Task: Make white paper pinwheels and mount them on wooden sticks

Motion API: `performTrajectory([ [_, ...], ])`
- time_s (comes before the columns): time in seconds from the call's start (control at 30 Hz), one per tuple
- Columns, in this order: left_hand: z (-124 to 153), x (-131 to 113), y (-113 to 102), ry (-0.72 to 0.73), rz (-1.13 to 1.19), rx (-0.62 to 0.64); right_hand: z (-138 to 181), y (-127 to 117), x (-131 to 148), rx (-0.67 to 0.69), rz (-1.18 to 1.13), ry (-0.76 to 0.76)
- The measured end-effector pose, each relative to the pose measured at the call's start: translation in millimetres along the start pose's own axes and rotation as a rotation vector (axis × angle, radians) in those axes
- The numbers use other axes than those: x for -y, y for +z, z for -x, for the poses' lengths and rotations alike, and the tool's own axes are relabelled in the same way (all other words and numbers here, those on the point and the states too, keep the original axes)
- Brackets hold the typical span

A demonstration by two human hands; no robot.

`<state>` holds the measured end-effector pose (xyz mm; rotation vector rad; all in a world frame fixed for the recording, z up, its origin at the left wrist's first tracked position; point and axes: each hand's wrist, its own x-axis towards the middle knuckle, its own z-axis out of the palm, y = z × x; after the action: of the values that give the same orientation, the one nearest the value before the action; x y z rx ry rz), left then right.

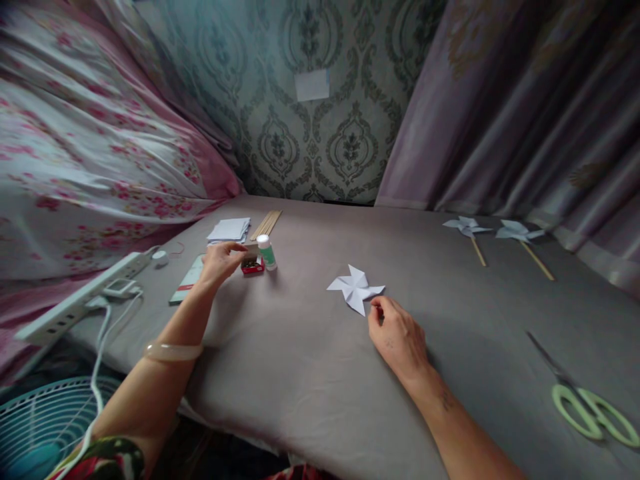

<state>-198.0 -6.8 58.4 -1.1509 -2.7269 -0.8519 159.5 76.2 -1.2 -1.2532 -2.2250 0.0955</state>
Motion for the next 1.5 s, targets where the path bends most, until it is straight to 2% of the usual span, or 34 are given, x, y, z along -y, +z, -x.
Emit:
performTrajectory([
  [0.17, -7.3, -4.3, 1.7, -0.025, -0.123, 0.044, 0.0, 1.0, 0.4, 0.008, 0.000, 0.021],
  [0.37, 4.1, 0.1, 18.8, 0.023, -0.103, -0.075, 0.2, 1.8, 0.1, 0.005, -0.024, 0.010],
  [0.5, 10.7, 8.7, 24.5, 0.054, -0.062, -0.060, 0.7, 3.5, -0.9, 0.008, -0.017, 0.015],
  [0.8, 15.8, 9.6, 25.4, 0.086, -0.099, -0.040, 0.5, 4.3, -2.6, 0.021, -0.025, 0.001],
  [1.07, 26.0, -1.4, 18.5, 0.123, -0.297, -0.054, 1.2, 3.9, -1.4, 0.021, -0.029, -0.006],
  [1.2, 25.2, -0.7, 16.9, 0.147, -0.310, -0.044, 0.8, 2.5, 1.1, 0.024, -0.027, 0.001],
  [1.5, 13.5, 0.9, 26.8, 0.059, -0.265, -0.061, -0.5, 1.0, 4.1, 0.031, -0.017, 0.015],
])
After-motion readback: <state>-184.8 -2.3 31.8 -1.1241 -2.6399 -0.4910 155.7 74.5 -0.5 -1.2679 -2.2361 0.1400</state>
